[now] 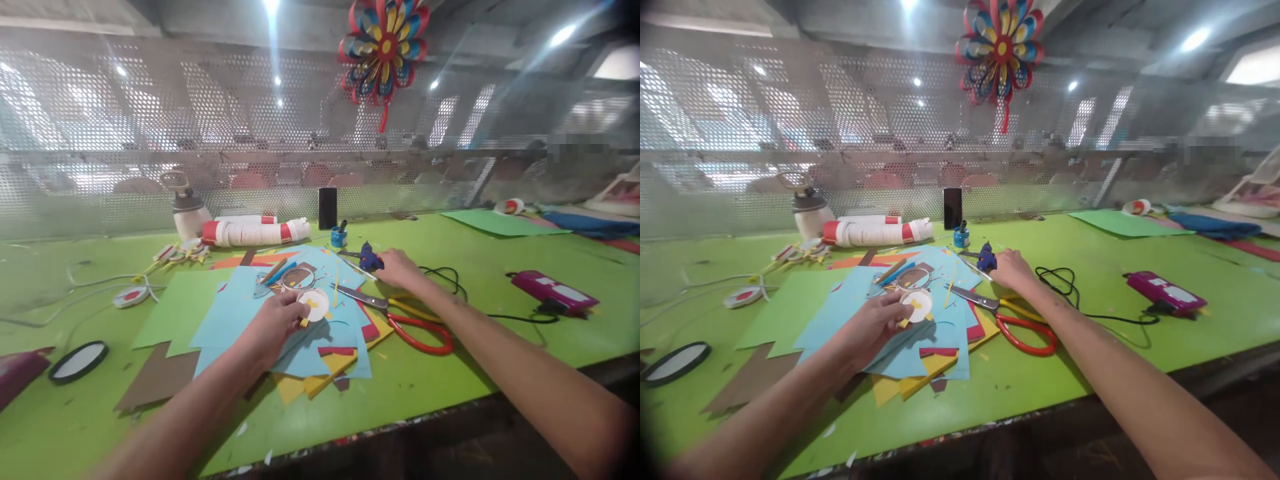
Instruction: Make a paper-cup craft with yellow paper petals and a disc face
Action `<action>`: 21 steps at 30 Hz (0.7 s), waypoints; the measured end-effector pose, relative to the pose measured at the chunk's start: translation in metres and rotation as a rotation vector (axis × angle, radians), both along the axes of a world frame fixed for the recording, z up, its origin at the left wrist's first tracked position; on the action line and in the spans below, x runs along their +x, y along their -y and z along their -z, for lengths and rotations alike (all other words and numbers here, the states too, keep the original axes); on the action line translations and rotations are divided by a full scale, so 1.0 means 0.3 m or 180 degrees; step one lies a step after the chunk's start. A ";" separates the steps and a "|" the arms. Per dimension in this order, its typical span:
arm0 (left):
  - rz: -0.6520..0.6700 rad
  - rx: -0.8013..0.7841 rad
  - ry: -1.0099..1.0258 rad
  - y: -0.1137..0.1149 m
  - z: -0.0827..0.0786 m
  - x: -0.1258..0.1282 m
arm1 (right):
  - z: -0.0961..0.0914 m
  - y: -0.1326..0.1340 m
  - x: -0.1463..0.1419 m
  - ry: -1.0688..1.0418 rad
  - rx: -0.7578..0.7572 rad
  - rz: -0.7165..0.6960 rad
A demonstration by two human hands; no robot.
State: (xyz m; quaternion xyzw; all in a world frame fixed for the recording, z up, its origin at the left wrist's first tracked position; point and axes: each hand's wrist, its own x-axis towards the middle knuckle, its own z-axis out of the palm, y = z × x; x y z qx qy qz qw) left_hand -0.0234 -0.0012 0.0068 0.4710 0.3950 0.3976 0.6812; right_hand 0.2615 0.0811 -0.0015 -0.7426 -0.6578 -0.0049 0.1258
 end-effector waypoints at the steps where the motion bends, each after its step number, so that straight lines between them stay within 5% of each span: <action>1: 0.0004 0.0008 -0.0002 -0.001 0.001 0.000 | 0.006 -0.002 0.003 0.0072 -0.0024 0.0031; 14: -0.0155 -0.0349 -0.0189 -0.006 -0.006 0.012 | 0.040 -0.041 0.032 0.0216 0.0118 0.0037; 21: -0.0289 -0.0087 -0.0286 -0.009 -0.006 0.008 | -0.047 0.021 0.015 -0.0276 0.0702 0.0080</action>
